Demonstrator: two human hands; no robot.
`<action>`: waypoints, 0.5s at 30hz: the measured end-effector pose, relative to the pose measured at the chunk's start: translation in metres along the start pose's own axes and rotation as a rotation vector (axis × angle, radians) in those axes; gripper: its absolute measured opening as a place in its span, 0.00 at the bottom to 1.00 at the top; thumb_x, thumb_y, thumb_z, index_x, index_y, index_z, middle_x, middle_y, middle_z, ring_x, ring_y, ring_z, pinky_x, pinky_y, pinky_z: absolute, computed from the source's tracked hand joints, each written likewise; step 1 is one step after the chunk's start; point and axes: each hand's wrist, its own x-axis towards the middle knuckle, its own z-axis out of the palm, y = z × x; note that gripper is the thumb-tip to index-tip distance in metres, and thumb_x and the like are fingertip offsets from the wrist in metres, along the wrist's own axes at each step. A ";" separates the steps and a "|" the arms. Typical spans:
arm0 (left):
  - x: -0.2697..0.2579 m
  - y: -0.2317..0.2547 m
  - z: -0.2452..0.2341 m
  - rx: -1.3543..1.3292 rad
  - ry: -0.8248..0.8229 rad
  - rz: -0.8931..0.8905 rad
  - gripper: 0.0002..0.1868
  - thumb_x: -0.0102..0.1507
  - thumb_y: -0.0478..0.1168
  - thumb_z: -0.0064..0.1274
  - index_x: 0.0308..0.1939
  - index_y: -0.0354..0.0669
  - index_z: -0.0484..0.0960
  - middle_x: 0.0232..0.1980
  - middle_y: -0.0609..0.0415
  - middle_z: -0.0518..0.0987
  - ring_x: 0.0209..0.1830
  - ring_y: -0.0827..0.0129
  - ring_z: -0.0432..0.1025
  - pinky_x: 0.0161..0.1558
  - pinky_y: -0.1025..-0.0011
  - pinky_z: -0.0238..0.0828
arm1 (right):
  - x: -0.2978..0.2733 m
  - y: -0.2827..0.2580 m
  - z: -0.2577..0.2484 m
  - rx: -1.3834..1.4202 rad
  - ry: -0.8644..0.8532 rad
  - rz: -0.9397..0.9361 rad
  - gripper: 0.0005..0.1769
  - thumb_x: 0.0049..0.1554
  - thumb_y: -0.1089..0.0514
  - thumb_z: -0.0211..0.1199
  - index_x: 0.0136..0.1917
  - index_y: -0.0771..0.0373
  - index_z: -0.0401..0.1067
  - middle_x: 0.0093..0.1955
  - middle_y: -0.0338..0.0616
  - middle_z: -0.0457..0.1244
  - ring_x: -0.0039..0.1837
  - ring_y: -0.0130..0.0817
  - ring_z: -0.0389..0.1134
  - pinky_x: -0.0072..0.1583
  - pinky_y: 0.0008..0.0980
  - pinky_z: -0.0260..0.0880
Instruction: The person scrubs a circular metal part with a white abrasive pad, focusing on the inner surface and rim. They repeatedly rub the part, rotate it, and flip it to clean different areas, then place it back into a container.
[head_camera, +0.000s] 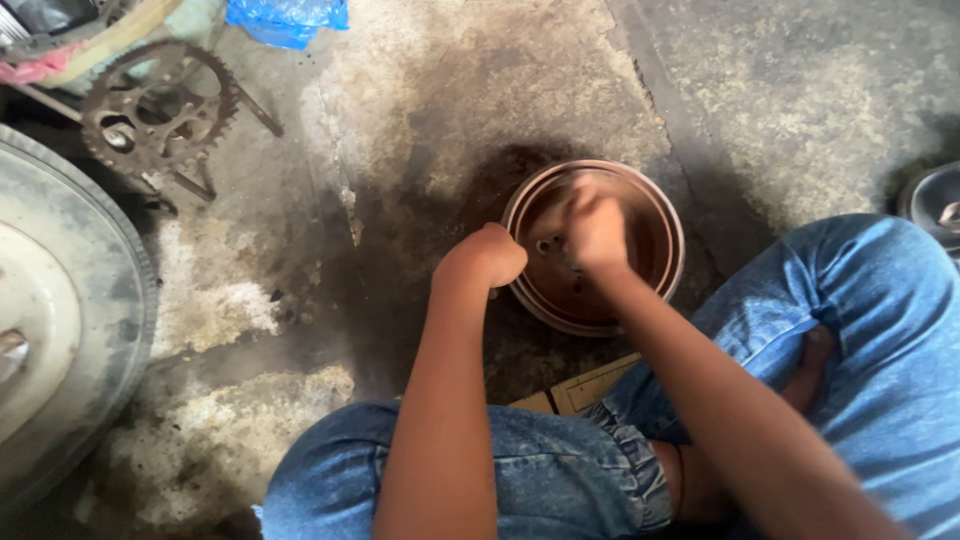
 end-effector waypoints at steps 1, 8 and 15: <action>0.003 -0.001 0.001 0.004 -0.022 0.006 0.23 0.67 0.36 0.39 0.62 0.26 0.74 0.48 0.33 0.81 0.39 0.49 0.77 0.45 0.49 0.74 | -0.012 0.002 0.016 -0.123 -0.029 -0.186 0.33 0.71 0.43 0.44 0.40 0.71 0.74 0.36 0.69 0.65 0.41 0.67 0.68 0.47 0.59 0.68; -0.004 0.003 0.004 -0.022 -0.011 -0.029 0.31 0.69 0.34 0.35 0.76 0.34 0.51 0.39 0.34 0.83 0.27 0.52 0.72 0.36 0.49 0.70 | 0.012 0.015 0.004 -0.063 0.020 -0.105 0.33 0.71 0.44 0.38 0.41 0.73 0.71 0.37 0.71 0.63 0.43 0.68 0.68 0.44 0.61 0.66; -0.024 0.010 -0.001 0.001 -0.037 -0.033 0.06 0.70 0.34 0.36 0.47 0.34 0.60 0.29 0.41 0.78 0.20 0.59 0.63 0.31 0.53 0.64 | 0.028 0.029 -0.018 -0.303 0.024 -0.255 0.30 0.71 0.44 0.44 0.41 0.68 0.73 0.37 0.66 0.66 0.41 0.61 0.70 0.43 0.56 0.69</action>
